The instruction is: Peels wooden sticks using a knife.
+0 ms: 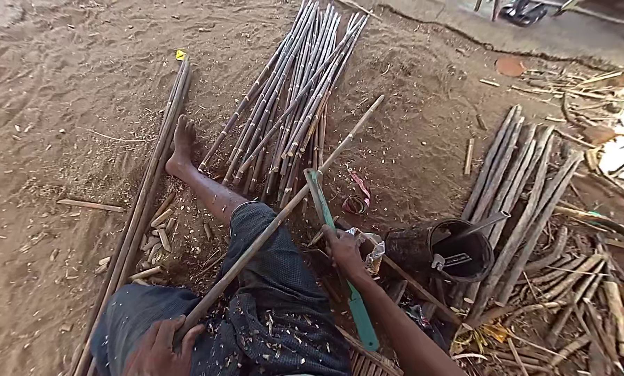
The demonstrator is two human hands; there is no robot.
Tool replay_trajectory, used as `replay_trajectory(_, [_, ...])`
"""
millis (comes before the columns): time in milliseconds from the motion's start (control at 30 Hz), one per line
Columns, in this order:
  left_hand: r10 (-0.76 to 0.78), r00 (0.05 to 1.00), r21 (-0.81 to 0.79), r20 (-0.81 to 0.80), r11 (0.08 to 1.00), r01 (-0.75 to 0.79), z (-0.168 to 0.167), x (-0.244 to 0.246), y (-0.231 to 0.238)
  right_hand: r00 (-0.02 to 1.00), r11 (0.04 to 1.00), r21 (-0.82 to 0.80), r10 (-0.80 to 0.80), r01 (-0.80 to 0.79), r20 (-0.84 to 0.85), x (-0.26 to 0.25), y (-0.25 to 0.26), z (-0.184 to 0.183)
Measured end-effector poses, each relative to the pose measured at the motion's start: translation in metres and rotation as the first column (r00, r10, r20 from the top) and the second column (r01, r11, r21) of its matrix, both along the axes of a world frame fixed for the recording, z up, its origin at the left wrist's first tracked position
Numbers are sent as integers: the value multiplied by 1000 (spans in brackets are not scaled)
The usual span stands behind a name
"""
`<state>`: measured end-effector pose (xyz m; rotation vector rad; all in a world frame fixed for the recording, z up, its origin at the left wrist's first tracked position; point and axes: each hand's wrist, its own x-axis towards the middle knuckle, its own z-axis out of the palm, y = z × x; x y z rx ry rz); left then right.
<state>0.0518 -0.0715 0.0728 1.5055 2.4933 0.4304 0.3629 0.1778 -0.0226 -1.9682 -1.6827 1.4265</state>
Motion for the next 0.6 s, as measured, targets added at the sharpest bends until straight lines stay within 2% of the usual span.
replay_trajectory(33, [7, 1000, 12, -4, 1000, -7, -1, 1, 1, 992, 992, -8, 123, -123, 29, -8, -1, 10])
replay_trajectory(100, [12, 1000, 2, 9, 1000, -12, -2, -1, -1, 881, 881, -77, 470, -466, 49, -25, -22, 34])
replay_trajectory(133, [7, 1000, -1, 14, 1000, -7, -3, -2, -1, 842, 843, -104, 535, -528, 68, -28, -27, 40])
replay_trajectory(167, [1, 1000, 4, 9, 1000, -1, -4, -2, -1, 872, 874, -100, 483, -476, 82, -25, -22, 39])
replay_trajectory(233, [-7, 1000, 14, -25, 1000, 7, -6, 2, 0, 982, 985, -51, 171, -167, 79, -9, 4, 21])
replay_trajectory(267, [-9, 999, 24, -50, 1000, 11, -6, 4, -2, 996, 999, -20, 50, -49, 71, -3, 11, 13])
replay_trajectory(300, [-8, 997, 36, -76, 999, 11, -6, 5, -3, 997, 999, -2, 41, -41, 69, -4, 9, 11])
replay_trajectory(333, [-2, 996, 50, -94, 999, 7, -7, 5, -1, 984, 986, -12, 167, -167, 63, -10, 2, 19])
replay_trajectory(400, [5, 996, 50, -93, 999, 0, -8, 6, -4, 851, 851, -72, 524, -520, 46, -28, -27, 42])
replay_trajectory(433, [1, 996, 49, -91, 999, 4, -8, 5, -5, 813, 814, -97, 579, -573, 57, -32, -33, 48])
replay_trajectory(467, [-3, 995, 56, -100, 998, 9, -10, 5, -4, 856, 857, -90, 513, -507, 68, -29, -27, 46])
replay_trajectory(533, [6, 988, 74, -156, 997, 6, -12, 9, -3, 981, 982, -41, 184, -182, 55, -12, 1, 30])
replay_trajectory(567, [18, 983, 75, -183, 997, -5, -11, 12, -5, 998, 999, -17, 49, -48, 43, -5, 8, 21])
replay_trajectory(600, [30, 977, 84, -213, 996, -12, -11, 14, -5, 998, 999, -1, 35, -35, 51, -6, 9, 18])
